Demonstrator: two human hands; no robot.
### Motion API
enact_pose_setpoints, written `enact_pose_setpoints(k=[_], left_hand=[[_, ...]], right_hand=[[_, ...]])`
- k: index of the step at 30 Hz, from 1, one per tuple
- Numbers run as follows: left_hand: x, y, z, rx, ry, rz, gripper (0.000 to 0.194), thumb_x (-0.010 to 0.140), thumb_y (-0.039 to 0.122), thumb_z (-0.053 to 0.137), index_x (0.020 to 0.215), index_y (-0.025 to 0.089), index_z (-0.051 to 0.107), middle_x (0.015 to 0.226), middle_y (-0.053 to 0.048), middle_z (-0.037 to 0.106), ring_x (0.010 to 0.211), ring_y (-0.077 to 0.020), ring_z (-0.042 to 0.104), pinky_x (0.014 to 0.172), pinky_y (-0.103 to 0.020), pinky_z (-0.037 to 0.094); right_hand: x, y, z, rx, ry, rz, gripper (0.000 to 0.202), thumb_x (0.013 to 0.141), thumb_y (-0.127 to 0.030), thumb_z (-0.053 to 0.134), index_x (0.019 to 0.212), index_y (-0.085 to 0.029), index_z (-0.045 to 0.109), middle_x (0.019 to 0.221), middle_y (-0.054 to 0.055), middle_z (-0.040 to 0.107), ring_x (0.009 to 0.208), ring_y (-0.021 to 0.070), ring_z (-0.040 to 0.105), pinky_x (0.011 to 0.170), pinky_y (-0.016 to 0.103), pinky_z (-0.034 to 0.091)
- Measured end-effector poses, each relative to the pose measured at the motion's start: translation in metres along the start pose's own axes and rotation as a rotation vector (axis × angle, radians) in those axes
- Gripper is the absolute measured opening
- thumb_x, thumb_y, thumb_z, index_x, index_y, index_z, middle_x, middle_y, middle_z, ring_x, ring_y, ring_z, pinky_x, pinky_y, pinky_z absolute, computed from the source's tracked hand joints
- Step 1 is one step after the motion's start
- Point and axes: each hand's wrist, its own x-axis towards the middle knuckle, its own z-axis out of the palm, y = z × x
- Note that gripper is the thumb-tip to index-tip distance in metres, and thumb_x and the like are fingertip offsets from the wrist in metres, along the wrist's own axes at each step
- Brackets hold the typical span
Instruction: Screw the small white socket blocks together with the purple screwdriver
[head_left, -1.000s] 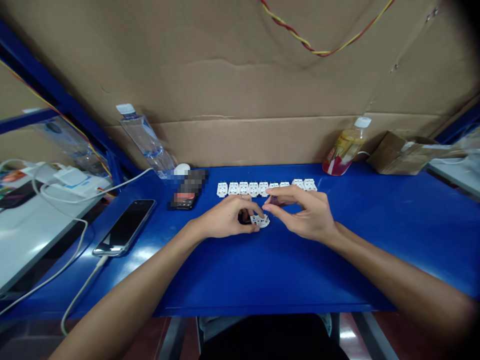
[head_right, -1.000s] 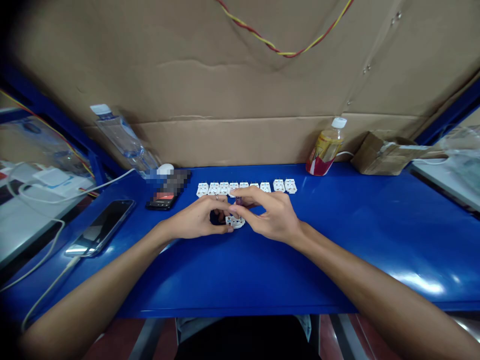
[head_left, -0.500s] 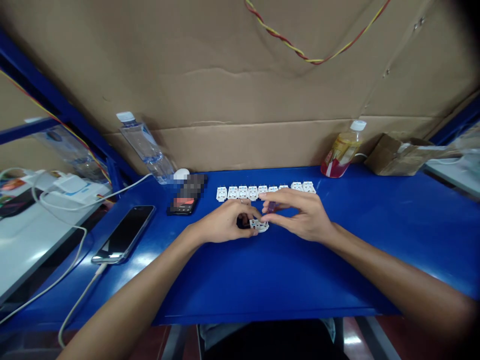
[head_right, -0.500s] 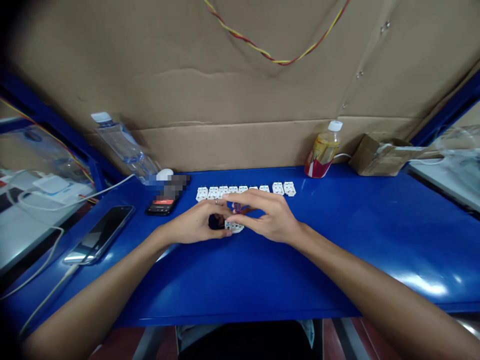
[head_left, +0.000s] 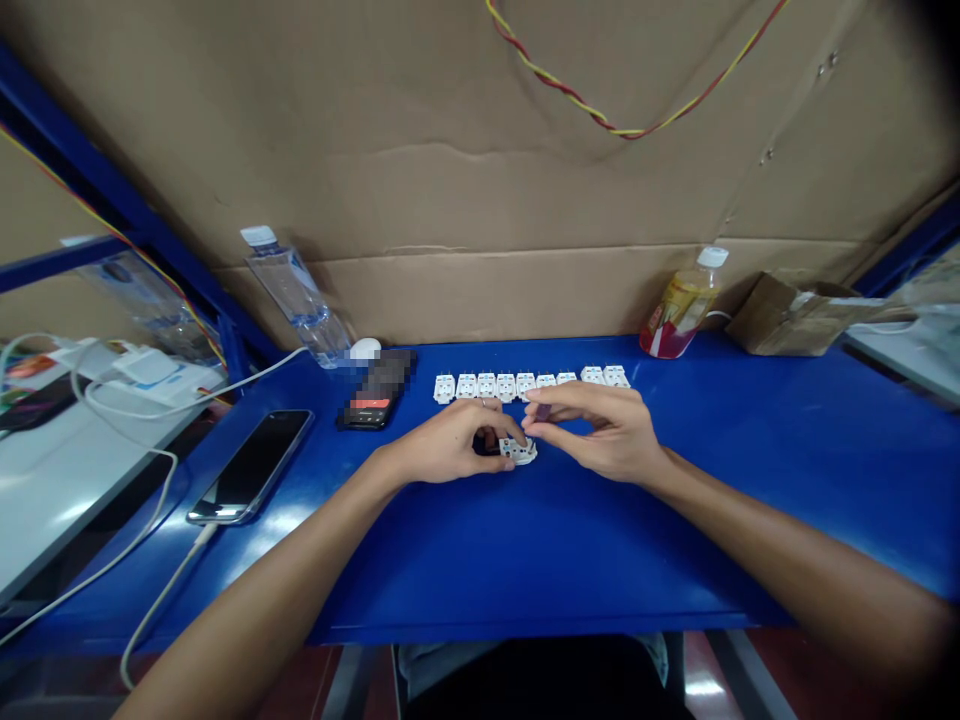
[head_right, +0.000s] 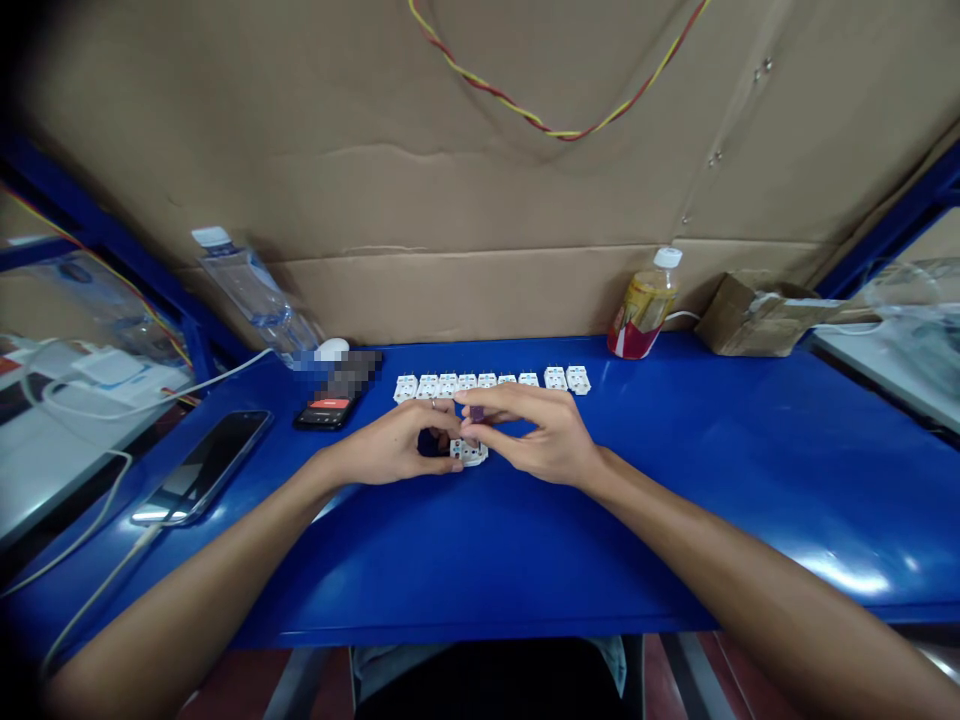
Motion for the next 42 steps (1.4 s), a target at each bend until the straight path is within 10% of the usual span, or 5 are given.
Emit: enact_pose_setpoints(k=[6,11,27,42], left_hand=[[0.0,-0.0019,0.0007,-0.034,0.003,0.013,0.023,0.097,0.03,0.082,0.119,0.024,0.084,0.111,-0.007,0.08,0.095,-0.0205,0.072,0.087,-0.035,0.057],[0.0,-0.0013,-0.0004,0.004,0.004,0.011,0.023,0.097,0.033,0.082,0.117,0.022,0.085,0.111,-0.008,0.079,0.093,-0.0207,0.072,0.086,-0.035,0.057],[-0.0004,-0.0006,-0.0001,-0.022,0.007,0.002,0.025,0.097,0.032,0.083,0.12,0.024,0.085,0.113,-0.008,0.081,0.095,-0.0209,0.072,0.088,-0.036,0.057],[-0.0001,-0.0022,-0.0003,0.017,0.01,0.018,0.022,0.097,0.032,0.083,0.116,0.022,0.085,0.105,-0.007,0.078,0.086,-0.0181,0.07,0.079,-0.032,0.054]], right_hand=[[0.0003,-0.0027,-0.0021,0.064,-0.161,0.093,0.054,0.105,-0.011,0.067,0.155,-0.03,0.063,0.141,0.01,0.078,0.122,0.0229,0.083,0.107,0.041,0.072],[0.0042,-0.001,-0.004,-0.048,-0.064,-0.082,0.055,0.095,-0.013,0.084,0.144,-0.036,0.075,0.118,0.002,0.085,0.102,0.0198,0.084,0.092,0.038,0.076],[-0.0014,0.0008,-0.0024,0.078,-0.131,0.113,0.06,0.105,-0.013,0.069,0.16,-0.033,0.056,0.142,0.008,0.078,0.119,0.0224,0.084,0.106,0.041,0.073],[0.003,-0.0015,-0.0034,-0.027,-0.097,-0.089,0.053,0.098,-0.01,0.078,0.146,-0.032,0.073,0.128,0.006,0.081,0.112,0.0201,0.082,0.094,0.035,0.076]])
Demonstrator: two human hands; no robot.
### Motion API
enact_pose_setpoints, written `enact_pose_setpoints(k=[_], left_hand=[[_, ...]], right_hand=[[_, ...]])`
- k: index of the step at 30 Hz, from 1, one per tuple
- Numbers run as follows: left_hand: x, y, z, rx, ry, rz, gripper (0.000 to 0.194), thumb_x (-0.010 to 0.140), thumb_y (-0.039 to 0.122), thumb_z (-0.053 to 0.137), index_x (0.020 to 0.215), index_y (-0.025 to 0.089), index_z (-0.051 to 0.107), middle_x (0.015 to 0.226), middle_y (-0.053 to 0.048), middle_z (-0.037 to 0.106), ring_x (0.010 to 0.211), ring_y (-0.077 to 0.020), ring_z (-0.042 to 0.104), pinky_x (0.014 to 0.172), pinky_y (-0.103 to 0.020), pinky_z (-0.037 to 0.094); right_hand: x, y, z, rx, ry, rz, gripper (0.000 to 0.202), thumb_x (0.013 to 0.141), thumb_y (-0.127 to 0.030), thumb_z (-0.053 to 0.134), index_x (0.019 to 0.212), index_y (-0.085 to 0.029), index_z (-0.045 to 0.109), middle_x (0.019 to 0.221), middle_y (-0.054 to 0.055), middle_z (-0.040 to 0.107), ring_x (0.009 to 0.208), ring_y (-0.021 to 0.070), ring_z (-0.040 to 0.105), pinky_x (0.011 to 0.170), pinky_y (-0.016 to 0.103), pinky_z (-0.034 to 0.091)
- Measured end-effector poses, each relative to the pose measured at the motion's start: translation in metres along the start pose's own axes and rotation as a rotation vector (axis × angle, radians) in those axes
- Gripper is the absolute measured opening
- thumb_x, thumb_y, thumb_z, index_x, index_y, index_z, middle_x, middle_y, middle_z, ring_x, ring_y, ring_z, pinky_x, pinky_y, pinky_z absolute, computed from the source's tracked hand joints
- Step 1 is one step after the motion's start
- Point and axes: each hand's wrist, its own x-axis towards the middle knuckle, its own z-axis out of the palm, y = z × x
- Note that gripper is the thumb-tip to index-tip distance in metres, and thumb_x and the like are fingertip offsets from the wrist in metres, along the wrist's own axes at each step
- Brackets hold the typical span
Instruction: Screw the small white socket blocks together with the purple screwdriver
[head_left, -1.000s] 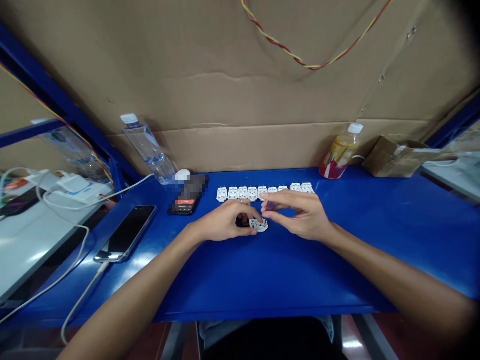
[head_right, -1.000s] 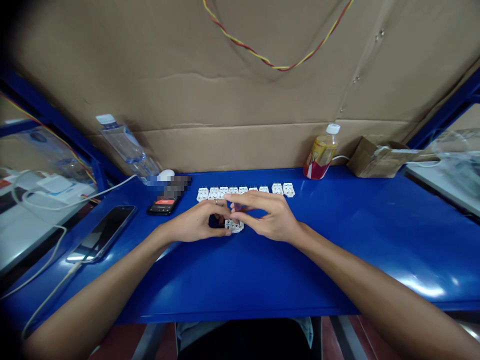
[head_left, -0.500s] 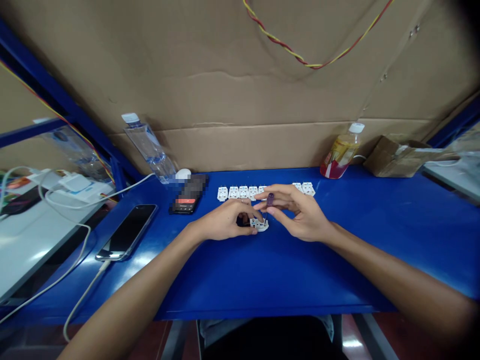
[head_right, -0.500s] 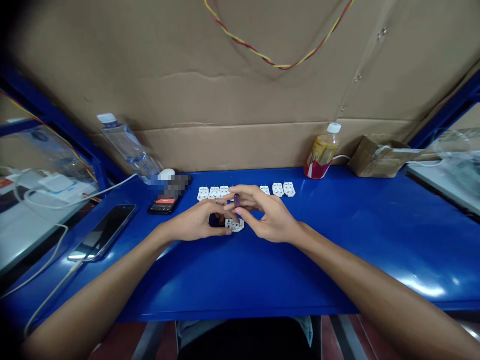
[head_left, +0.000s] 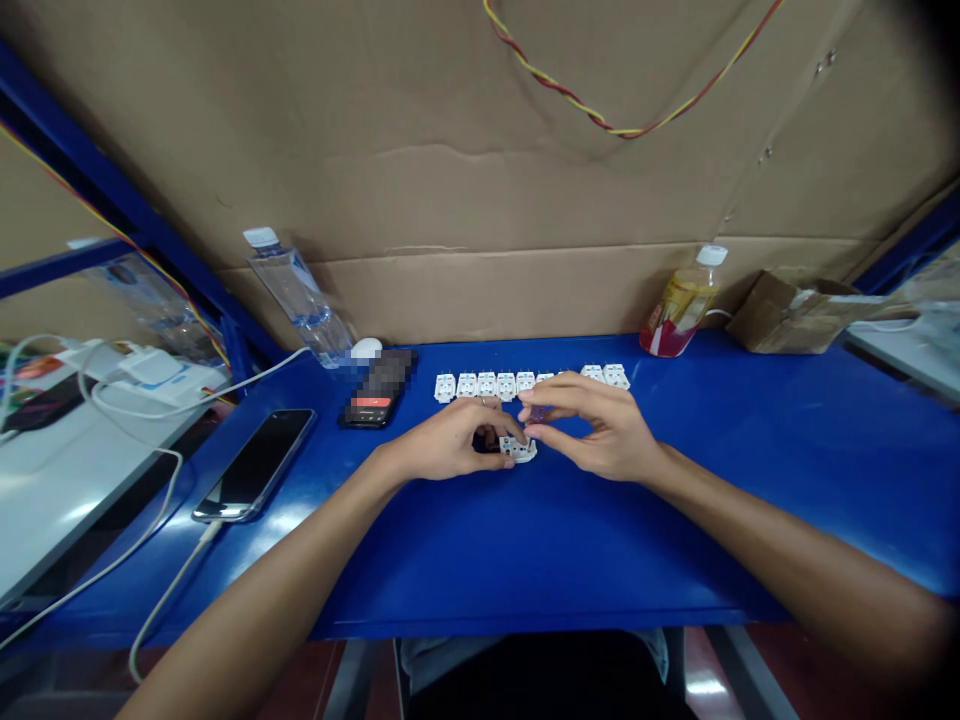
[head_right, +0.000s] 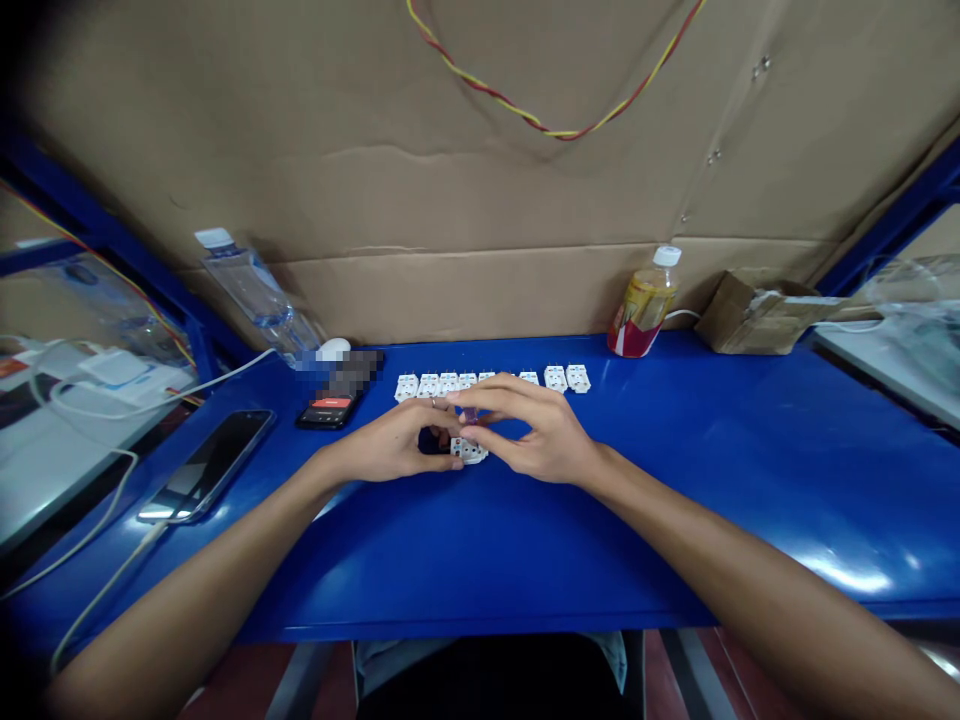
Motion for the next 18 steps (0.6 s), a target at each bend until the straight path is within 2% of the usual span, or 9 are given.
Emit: enact_pose_setpoints(k=[3,6,11,15,18], left_hand=[[-0.0002,-0.001,0.0007,-0.008,0.009,0.008,0.024,0.097,0.032,0.083,0.119,0.022,0.084,0.107,-0.007,0.078,0.088,-0.0185,0.07,0.08,-0.032,0.055],[-0.0003,-0.001,0.0013,-0.021,0.01,0.012,0.024,0.097,0.03,0.084,0.119,0.023,0.084,0.114,-0.007,0.079,0.094,-0.0197,0.071,0.085,-0.033,0.056],[-0.0003,-0.0015,0.0013,0.03,0.022,0.008,0.023,0.096,0.029,0.084,0.118,0.023,0.085,0.103,-0.006,0.076,0.084,-0.0178,0.069,0.079,-0.032,0.053],[-0.0002,-0.0021,0.0012,0.005,0.007,0.004,0.024,0.097,0.031,0.083,0.12,0.023,0.084,0.107,-0.006,0.077,0.089,-0.0186,0.07,0.082,-0.033,0.054],[-0.0003,-0.0032,0.0014,0.011,0.02,0.017,0.024,0.097,0.033,0.083,0.119,0.023,0.084,0.104,-0.006,0.077,0.087,-0.0186,0.07,0.081,-0.033,0.054]], right_hand=[[-0.0007,0.0,0.0008,0.019,-0.012,0.057,0.055,0.103,-0.01,0.071,0.154,-0.031,0.066,0.129,0.007,0.082,0.108,0.019,0.084,0.097,0.036,0.075],[-0.001,-0.0007,0.0014,0.055,-0.054,0.141,0.057,0.106,-0.01,0.064,0.16,-0.029,0.058,0.139,0.011,0.078,0.118,0.021,0.083,0.103,0.038,0.073],[0.0,-0.0013,0.0003,0.009,-0.003,0.028,0.049,0.101,-0.01,0.076,0.145,-0.032,0.073,0.128,0.006,0.08,0.108,0.0184,0.082,0.091,0.033,0.075],[-0.001,-0.0007,0.0003,0.037,-0.034,0.115,0.058,0.104,-0.007,0.066,0.158,-0.03,0.062,0.135,0.008,0.08,0.113,0.0193,0.083,0.096,0.035,0.074],[0.0007,-0.0018,0.0003,0.002,-0.033,0.038,0.056,0.101,-0.009,0.073,0.153,-0.03,0.067,0.134,0.009,0.081,0.116,0.0214,0.082,0.096,0.037,0.075]])
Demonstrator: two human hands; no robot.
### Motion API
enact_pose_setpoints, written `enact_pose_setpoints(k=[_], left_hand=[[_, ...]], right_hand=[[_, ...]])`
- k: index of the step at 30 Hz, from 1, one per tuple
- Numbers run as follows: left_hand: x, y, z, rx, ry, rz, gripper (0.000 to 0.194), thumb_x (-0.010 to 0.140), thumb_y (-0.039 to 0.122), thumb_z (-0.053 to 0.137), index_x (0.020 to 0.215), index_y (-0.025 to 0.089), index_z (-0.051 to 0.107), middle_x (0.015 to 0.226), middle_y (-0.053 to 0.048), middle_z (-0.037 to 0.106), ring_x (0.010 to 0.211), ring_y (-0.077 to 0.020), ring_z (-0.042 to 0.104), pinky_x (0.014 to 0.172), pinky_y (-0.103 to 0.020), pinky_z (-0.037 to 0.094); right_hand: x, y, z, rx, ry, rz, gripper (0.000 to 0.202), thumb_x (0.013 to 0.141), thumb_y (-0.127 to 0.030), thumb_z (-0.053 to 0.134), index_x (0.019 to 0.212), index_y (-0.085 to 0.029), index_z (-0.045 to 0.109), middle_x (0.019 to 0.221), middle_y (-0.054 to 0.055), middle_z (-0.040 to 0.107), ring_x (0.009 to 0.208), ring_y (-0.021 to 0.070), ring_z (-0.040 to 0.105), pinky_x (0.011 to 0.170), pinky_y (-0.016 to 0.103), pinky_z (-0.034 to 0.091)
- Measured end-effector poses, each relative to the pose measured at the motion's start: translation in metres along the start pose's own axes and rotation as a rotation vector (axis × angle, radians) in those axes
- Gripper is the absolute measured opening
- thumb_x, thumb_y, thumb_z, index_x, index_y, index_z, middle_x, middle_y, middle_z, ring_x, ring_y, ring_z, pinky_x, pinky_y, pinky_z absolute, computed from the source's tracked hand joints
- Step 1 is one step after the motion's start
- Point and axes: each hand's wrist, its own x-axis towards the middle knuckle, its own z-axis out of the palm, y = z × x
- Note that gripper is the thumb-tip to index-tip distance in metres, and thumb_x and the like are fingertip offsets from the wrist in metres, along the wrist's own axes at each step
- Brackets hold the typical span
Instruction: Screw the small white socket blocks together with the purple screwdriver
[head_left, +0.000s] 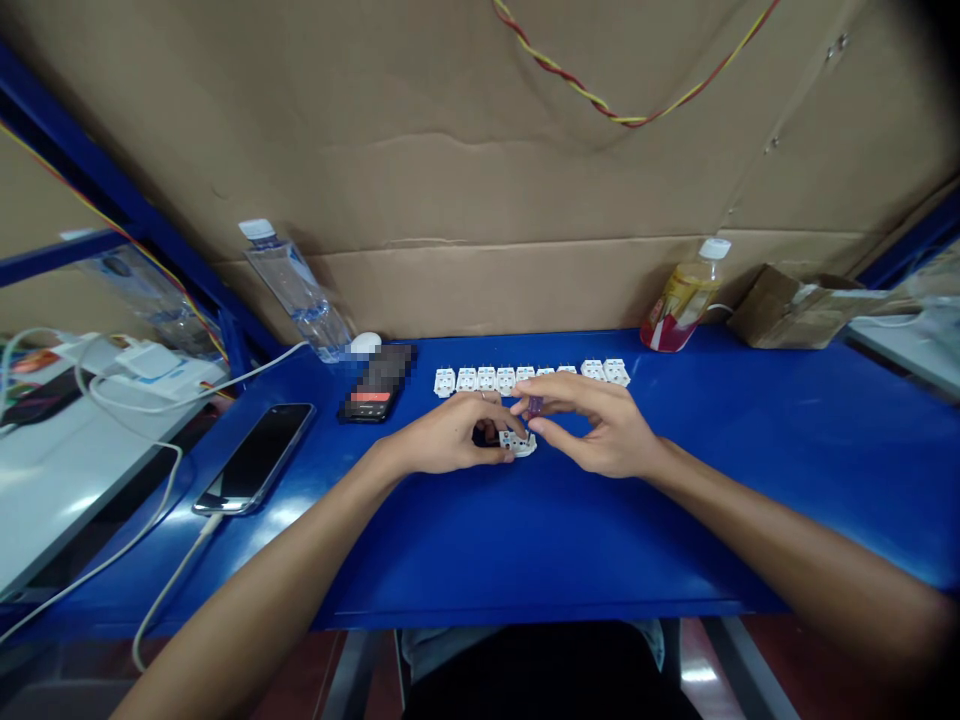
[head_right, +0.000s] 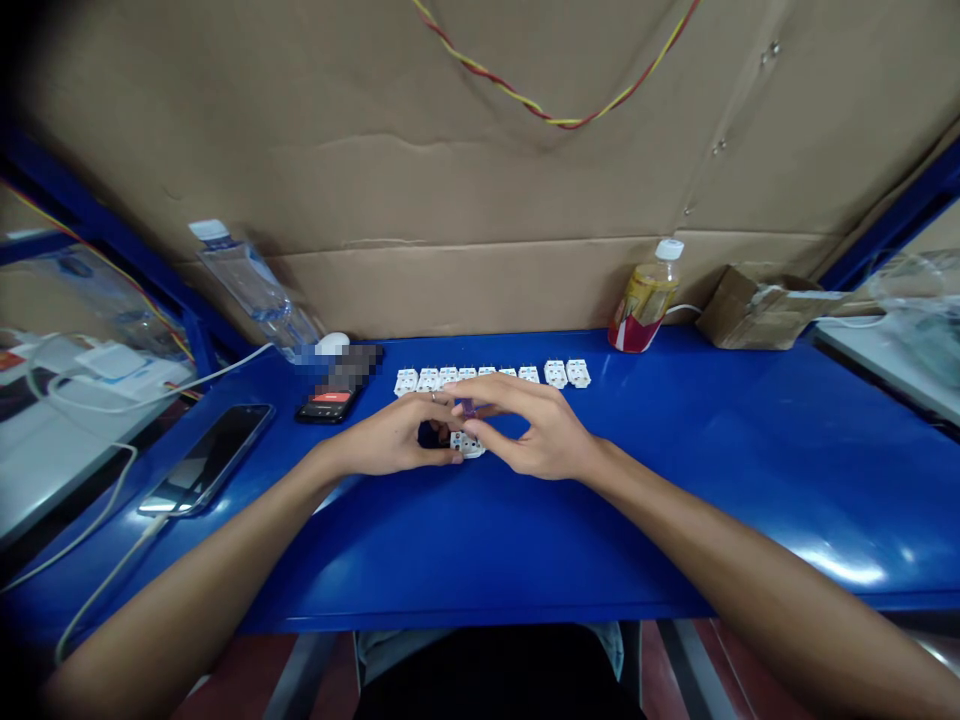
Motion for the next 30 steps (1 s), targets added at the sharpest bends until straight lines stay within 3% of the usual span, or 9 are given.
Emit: enact_pose_setpoints(k=[3,8,16,19,21,23,26,30], left_hand=[[0.0,-0.001,0.0,0.011,0.004,0.001,0.024,0.097,0.035,0.083,0.118,0.023,0.084,0.102,-0.006,0.076,0.085,-0.0183,0.069,0.079,-0.032,0.054],[-0.001,-0.001,0.0,-0.021,-0.005,0.009,0.025,0.098,0.035,0.081,0.119,0.023,0.084,0.112,-0.008,0.078,0.095,-0.0208,0.072,0.086,-0.034,0.058],[0.0,0.0,-0.001,-0.016,-0.026,-0.04,0.028,0.097,0.034,0.084,0.124,0.026,0.085,0.111,-0.007,0.079,0.092,-0.0201,0.073,0.084,-0.034,0.057],[0.0,0.0,-0.002,-0.014,-0.026,-0.043,0.027,0.096,0.032,0.085,0.123,0.026,0.085,0.107,-0.006,0.077,0.09,-0.0191,0.071,0.085,-0.034,0.055],[0.0,0.001,-0.002,-0.009,-0.026,-0.039,0.026,0.096,0.031,0.085,0.121,0.027,0.085,0.103,-0.004,0.074,0.089,-0.0185,0.07,0.083,-0.033,0.054],[0.0,0.002,-0.003,-0.004,-0.029,-0.03,0.022,0.097,0.031,0.085,0.119,0.027,0.086,0.099,-0.003,0.072,0.089,-0.0183,0.069,0.083,-0.033,0.052],[0.001,0.004,-0.004,-0.002,-0.033,-0.025,0.017,0.097,0.031,0.084,0.114,0.027,0.086,0.095,-0.002,0.071,0.089,-0.0181,0.067,0.083,-0.032,0.05],[0.001,0.004,-0.003,-0.003,-0.031,-0.022,0.017,0.097,0.032,0.083,0.114,0.027,0.085,0.094,-0.002,0.07,0.089,-0.0184,0.066,0.083,-0.032,0.049]], right_hand=[[0.001,-0.002,-0.001,-0.047,0.031,-0.061,0.055,0.098,-0.01,0.079,0.148,-0.032,0.072,0.123,0.005,0.085,0.11,0.0199,0.083,0.095,0.036,0.075],[-0.004,0.0,0.001,0.048,0.006,0.098,0.059,0.104,-0.008,0.065,0.159,-0.03,0.061,0.135,0.007,0.081,0.111,0.0198,0.085,0.098,0.034,0.074],[0.0,-0.004,-0.009,0.014,0.056,0.112,0.053,0.107,-0.013,0.059,0.157,-0.03,0.056,0.129,0.006,0.077,0.105,0.0185,0.081,0.093,0.037,0.07],[0.008,-0.009,-0.017,-0.243,-0.192,0.161,0.035,0.104,-0.012,0.053,0.134,-0.023,0.07,0.114,0.006,0.079,0.104,0.0205,0.077,0.094,0.039,0.062],[0.011,-0.009,-0.019,-0.397,-0.408,0.222,0.018,0.102,-0.019,0.06,0.112,-0.02,0.074,0.104,0.006,0.078,0.096,0.0219,0.074,0.088,0.039,0.058],[0.012,-0.007,-0.017,-0.478,-0.535,0.304,0.013,0.1,-0.03,0.067,0.102,-0.019,0.073,0.098,0.006,0.076,0.087,0.0217,0.07,0.08,0.037,0.054],[0.009,-0.003,-0.012,-0.494,-0.618,0.367,0.015,0.103,-0.031,0.063,0.1,-0.02,0.073,0.097,0.006,0.076,0.086,0.0209,0.069,0.076,0.035,0.05],[0.008,-0.002,-0.008,-0.508,-0.668,0.337,0.019,0.106,-0.024,0.056,0.102,-0.02,0.073,0.101,0.009,0.078,0.088,0.0219,0.071,0.078,0.036,0.049]])
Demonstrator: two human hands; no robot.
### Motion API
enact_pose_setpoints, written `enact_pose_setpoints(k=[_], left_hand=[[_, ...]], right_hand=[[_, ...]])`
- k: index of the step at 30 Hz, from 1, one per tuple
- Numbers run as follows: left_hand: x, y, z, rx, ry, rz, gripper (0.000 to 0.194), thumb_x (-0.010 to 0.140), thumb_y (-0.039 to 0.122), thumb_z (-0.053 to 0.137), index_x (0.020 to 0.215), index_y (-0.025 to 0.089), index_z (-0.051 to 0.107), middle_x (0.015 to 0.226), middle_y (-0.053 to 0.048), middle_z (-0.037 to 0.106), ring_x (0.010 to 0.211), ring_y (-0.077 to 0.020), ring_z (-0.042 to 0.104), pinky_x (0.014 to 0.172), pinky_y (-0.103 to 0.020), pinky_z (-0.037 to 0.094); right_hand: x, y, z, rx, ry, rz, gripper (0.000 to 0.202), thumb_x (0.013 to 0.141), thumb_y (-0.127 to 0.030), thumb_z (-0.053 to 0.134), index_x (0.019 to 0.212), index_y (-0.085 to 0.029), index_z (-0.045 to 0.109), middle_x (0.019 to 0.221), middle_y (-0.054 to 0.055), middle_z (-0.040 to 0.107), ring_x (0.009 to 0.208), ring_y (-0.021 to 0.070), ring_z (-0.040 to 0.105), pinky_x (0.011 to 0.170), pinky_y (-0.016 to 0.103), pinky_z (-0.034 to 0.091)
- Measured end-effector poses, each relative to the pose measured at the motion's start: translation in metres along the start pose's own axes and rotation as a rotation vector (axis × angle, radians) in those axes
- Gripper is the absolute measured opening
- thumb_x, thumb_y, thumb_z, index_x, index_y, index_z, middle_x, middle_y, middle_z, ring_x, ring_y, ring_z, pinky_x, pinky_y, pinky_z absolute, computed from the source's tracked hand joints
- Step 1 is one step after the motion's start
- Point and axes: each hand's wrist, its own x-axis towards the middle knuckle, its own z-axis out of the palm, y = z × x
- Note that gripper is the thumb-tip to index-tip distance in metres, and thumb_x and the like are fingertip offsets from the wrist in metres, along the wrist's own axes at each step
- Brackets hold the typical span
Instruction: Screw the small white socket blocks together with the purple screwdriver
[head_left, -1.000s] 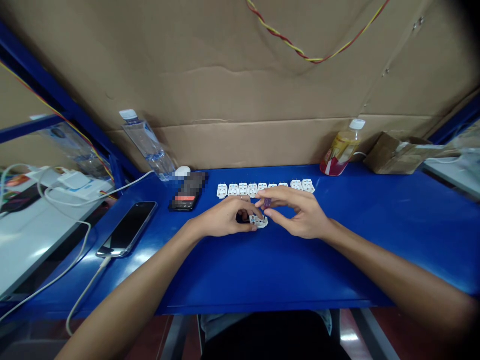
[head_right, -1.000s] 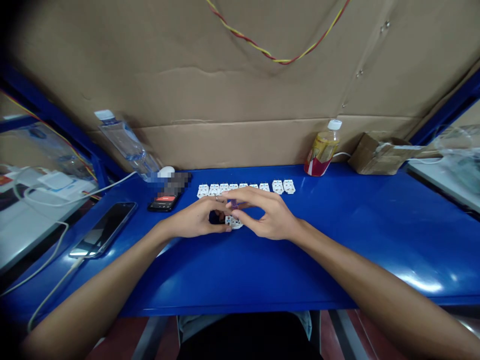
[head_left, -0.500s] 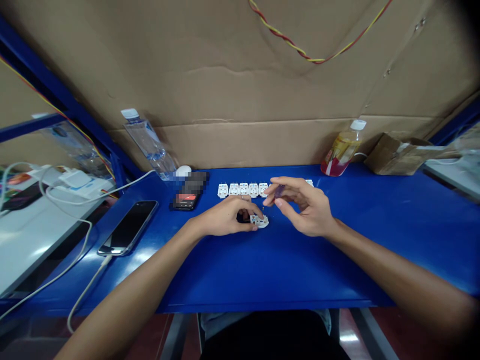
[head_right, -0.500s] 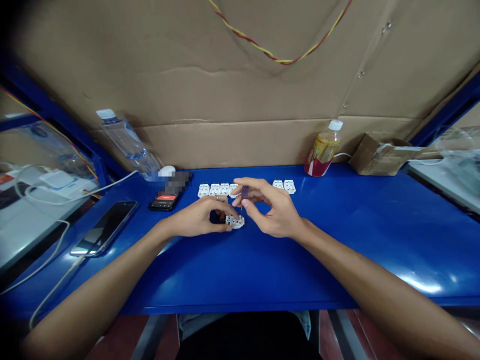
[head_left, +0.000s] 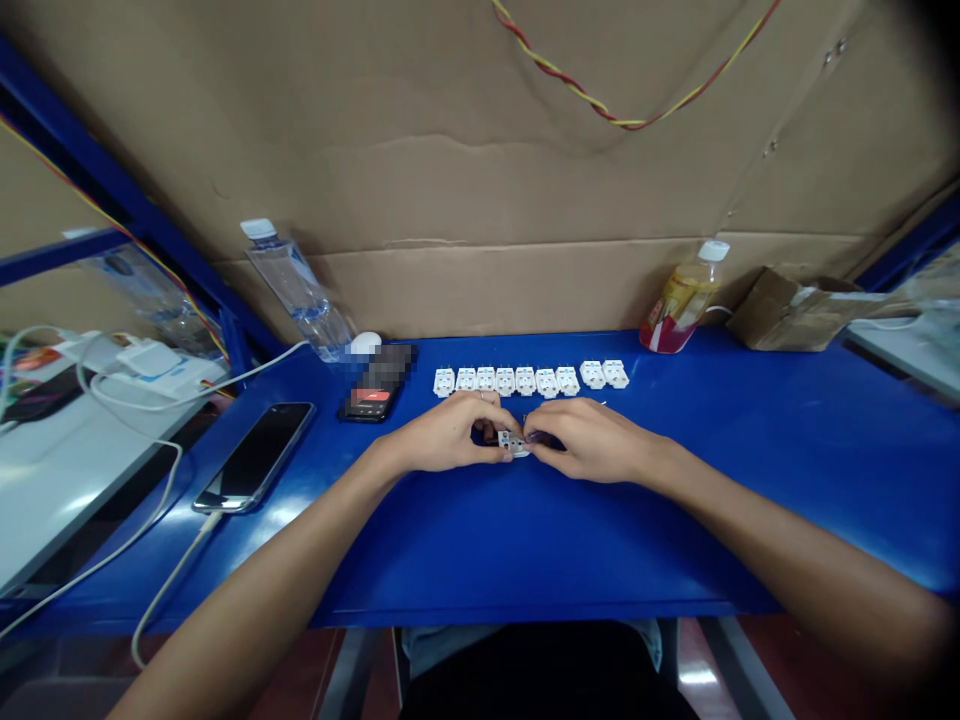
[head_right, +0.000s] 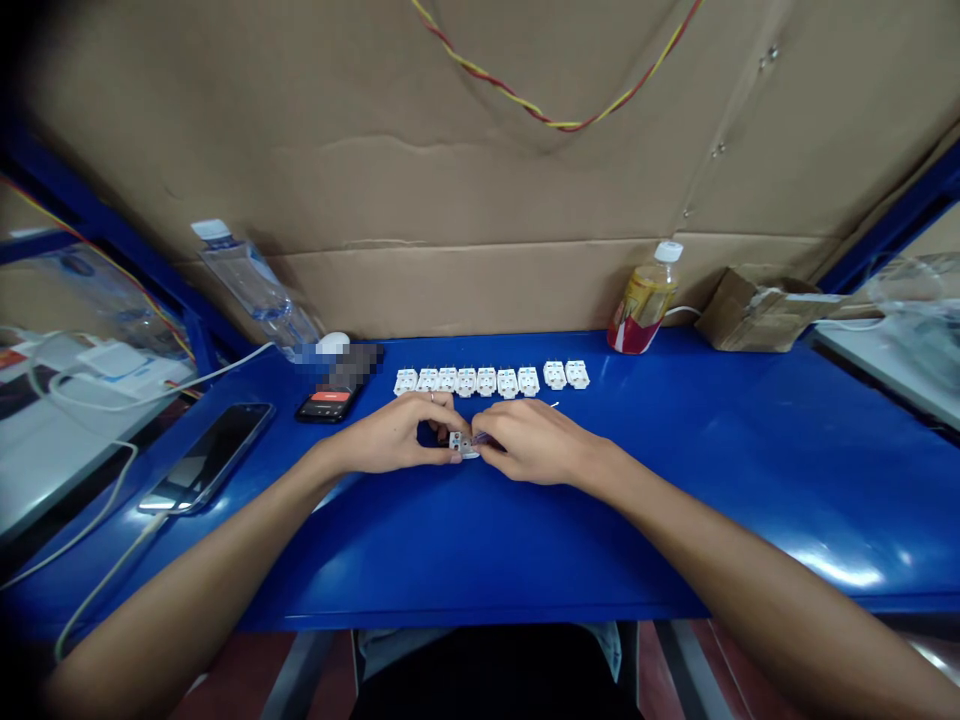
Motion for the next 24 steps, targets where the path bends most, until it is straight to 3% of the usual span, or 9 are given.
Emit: enact_pose_setpoints(k=[7,12,18,24], left_hand=[[0.0004,-0.0015,0.0001,-0.004,0.012,0.012,0.014,0.096,0.034,0.083,0.108,0.026,0.085,0.091,-0.002,0.07,0.086,-0.0185,0.065,0.08,-0.032,0.048],[0.0004,-0.0006,-0.0001,0.007,0.008,0.006,0.014,0.097,0.032,0.083,0.11,0.027,0.086,0.092,-0.002,0.071,0.087,-0.0183,0.066,0.081,-0.032,0.048],[0.0003,-0.0006,0.0002,0.001,0.009,0.009,0.013,0.096,0.031,0.083,0.108,0.025,0.086,0.092,-0.002,0.071,0.087,-0.0182,0.065,0.082,-0.032,0.048],[-0.0004,-0.0002,0.0004,-0.003,0.014,-0.001,0.013,0.095,0.031,0.084,0.106,0.024,0.084,0.093,-0.002,0.071,0.087,-0.018,0.065,0.082,-0.032,0.049]], right_hand=[[-0.001,-0.0031,0.0001,-0.098,0.008,-0.032,0.015,0.101,-0.02,0.058,0.102,-0.019,0.074,0.101,0.009,0.079,0.086,0.0219,0.071,0.074,0.036,0.048],[0.0002,-0.0025,0.0008,-0.146,0.031,-0.013,0.022,0.108,-0.031,0.059,0.102,-0.018,0.076,0.099,0.009,0.08,0.084,0.0223,0.072,0.073,0.036,0.048],[-0.0015,-0.0031,-0.0005,-0.194,-0.028,-0.048,0.018,0.109,-0.022,0.057,0.107,-0.017,0.074,0.103,0.01,0.079,0.086,0.0221,0.072,0.072,0.036,0.047],[-0.0048,0.0006,-0.0029,-0.254,-0.02,-0.139,0.022,0.112,-0.018,0.05,0.113,-0.018,0.072,0.102,0.009,0.077,0.076,0.0189,0.065,0.062,0.033,0.038]])
